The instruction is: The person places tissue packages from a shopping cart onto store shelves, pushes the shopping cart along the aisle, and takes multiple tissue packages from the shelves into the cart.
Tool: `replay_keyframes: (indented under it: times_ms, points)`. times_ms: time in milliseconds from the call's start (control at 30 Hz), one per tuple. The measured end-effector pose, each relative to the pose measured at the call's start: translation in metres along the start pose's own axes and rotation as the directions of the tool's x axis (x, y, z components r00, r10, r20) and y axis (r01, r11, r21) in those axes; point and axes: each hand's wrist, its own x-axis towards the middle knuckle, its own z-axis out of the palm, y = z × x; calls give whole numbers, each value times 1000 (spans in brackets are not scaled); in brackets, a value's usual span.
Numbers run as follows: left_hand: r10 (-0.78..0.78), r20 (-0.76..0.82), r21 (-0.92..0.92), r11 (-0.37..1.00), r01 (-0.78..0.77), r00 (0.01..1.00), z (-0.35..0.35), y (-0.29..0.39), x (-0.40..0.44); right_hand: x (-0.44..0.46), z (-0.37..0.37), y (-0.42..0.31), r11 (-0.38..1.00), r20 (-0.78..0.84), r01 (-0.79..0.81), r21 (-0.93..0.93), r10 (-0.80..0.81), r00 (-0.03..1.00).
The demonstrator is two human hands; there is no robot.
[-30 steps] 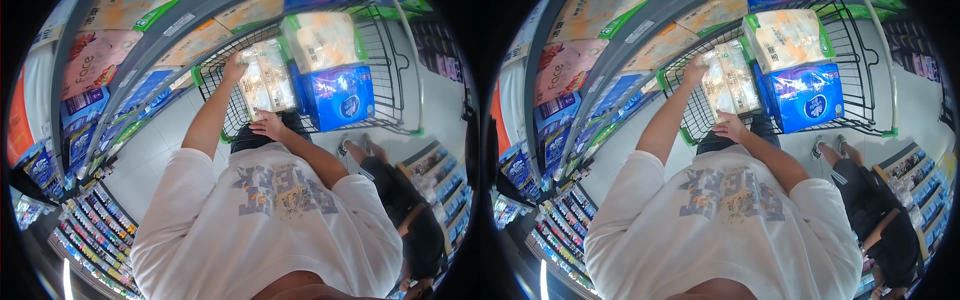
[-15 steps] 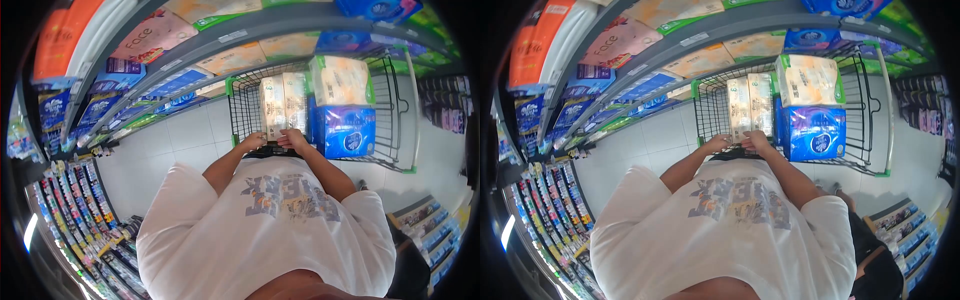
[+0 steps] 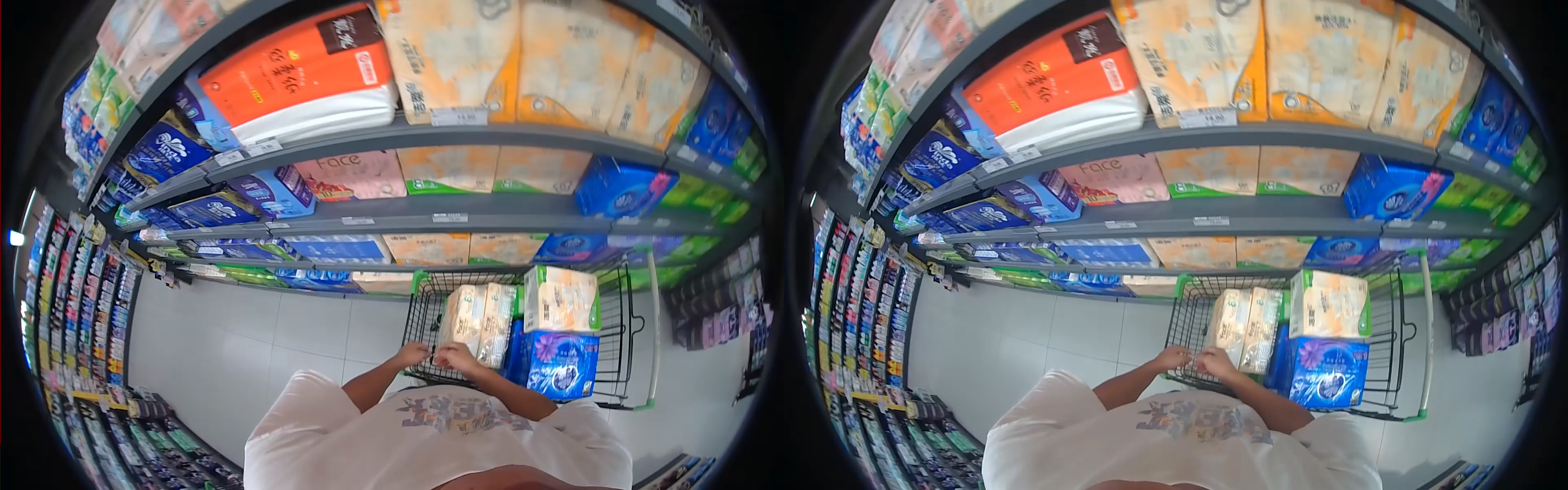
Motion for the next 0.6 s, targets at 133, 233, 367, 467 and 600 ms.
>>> replay_keyframes:
  times_ms: [133,233,367,467,600]
  points:
    - [-212,85,-360,904,229,973,-10,-20,-21,4,6,-1,999,48,-40,-30,41,998]
    - [-213,62,-480,850,216,975,-16,-32,-35,3,10,-3,999,39,-25,-36,27,999]
    - [-183,10,-588,794,153,983,-42,-28,-35,-3,11,-38,997,-17,-55,-56,55,998]
    - [-96,-217,-515,857,-30,971,-97,5,-14,-4,-5,-98,963,-43,19,-269,-32,999]
    - [306,-409,169,951,-258,860,-224,133,1,-13,-47,-234,606,5,278,-746,-412,911]
